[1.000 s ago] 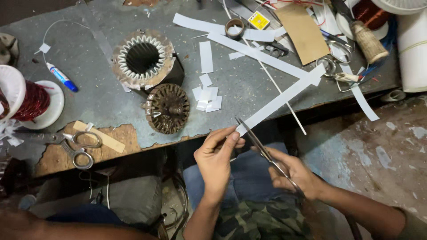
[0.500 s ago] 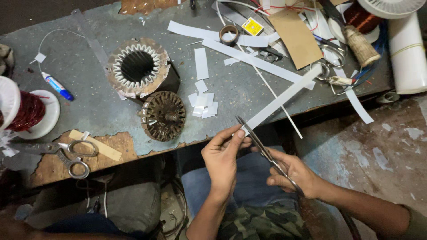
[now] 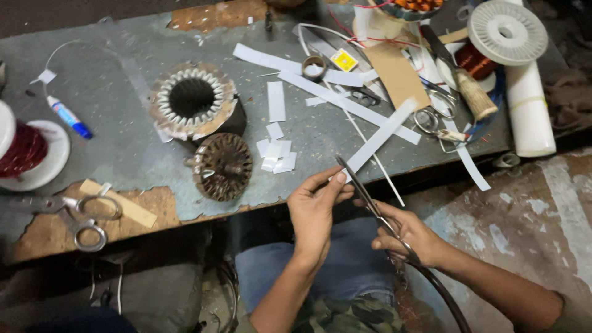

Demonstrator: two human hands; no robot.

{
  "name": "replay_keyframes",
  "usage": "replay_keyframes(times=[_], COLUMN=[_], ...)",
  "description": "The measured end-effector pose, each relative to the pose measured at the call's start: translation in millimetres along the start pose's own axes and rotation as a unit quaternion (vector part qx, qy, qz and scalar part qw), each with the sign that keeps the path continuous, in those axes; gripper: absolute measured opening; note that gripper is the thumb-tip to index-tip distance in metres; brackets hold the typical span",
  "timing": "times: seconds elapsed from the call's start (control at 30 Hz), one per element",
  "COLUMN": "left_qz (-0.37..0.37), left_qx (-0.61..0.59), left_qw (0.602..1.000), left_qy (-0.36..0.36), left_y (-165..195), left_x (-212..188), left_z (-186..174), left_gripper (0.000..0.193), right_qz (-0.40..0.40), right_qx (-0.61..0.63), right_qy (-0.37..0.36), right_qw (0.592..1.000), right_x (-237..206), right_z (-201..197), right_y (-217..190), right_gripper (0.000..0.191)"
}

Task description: The person cuts white insulating strips with scissors and inserts them into the slots of a cylindrical rotor component. They repeat this process for multiple slots while another person works nearby.

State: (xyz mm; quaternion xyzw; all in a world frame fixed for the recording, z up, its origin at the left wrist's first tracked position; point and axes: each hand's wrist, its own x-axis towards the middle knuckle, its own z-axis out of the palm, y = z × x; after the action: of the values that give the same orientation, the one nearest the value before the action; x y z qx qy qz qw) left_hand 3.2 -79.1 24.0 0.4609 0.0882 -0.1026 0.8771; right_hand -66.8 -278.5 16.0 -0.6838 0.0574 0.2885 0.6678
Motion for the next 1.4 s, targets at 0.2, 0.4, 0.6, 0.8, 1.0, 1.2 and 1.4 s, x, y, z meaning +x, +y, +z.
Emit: replay_keyframes(times=[0.2,0.4,0.6,0.8,1.0,1.2,1.4], left_qz=[0.009,0.313,0.599,0.644,0.525,0.056,0.14], left_qx=[-0.022,0.096,0.42,0.299,0.138,-0.139,0.017], left_qw=[1.0,0.938,0.667,0.673,0.797,0.978,0.989], left_qy=[0.015,-0.117,-0.14,-0.21,-0.263,-0.144,-0.033], left_y=[20.4,50.6,74.4,104.2,99.1,50.4,41.0], left_x=[-19.0,-113.1,-166.8,-175.6,-156.6,-134.2,-120.0], left_z=[-9.4,-53.0,-76.6,-83.0,-84.5,-62.1,-77.1], left_gripper=[0.025,0.014,0.007,0.007,0.01,0.009,0.008], right_qz=[-0.016,-0.275,-0.026,-0.198,-0.294,-0.468,-0.431], right_qx=[-0.02,-0.56,-0.747,-0.537,-0.351,-0.096,-0.114], right_qy=[0.002,0.26,0.208,0.135,0.238,0.14,0.184], right_qw=[1.0,0.737,0.631,0.809,0.857,0.867,0.876], right_x=[2.7,6.8,54.2,71.4,-43.3,-17.1,-1.3], right_z=[-5.6,-32.5,-61.4,-98.8,40.1,136.4,140.5], right_y=[-7.2,-95.7,-120.2,-81.1,-46.0,-41.0,-45.4], right_gripper=[0.088,0.082,0.086,0.06,0.007,0.016,0.019])
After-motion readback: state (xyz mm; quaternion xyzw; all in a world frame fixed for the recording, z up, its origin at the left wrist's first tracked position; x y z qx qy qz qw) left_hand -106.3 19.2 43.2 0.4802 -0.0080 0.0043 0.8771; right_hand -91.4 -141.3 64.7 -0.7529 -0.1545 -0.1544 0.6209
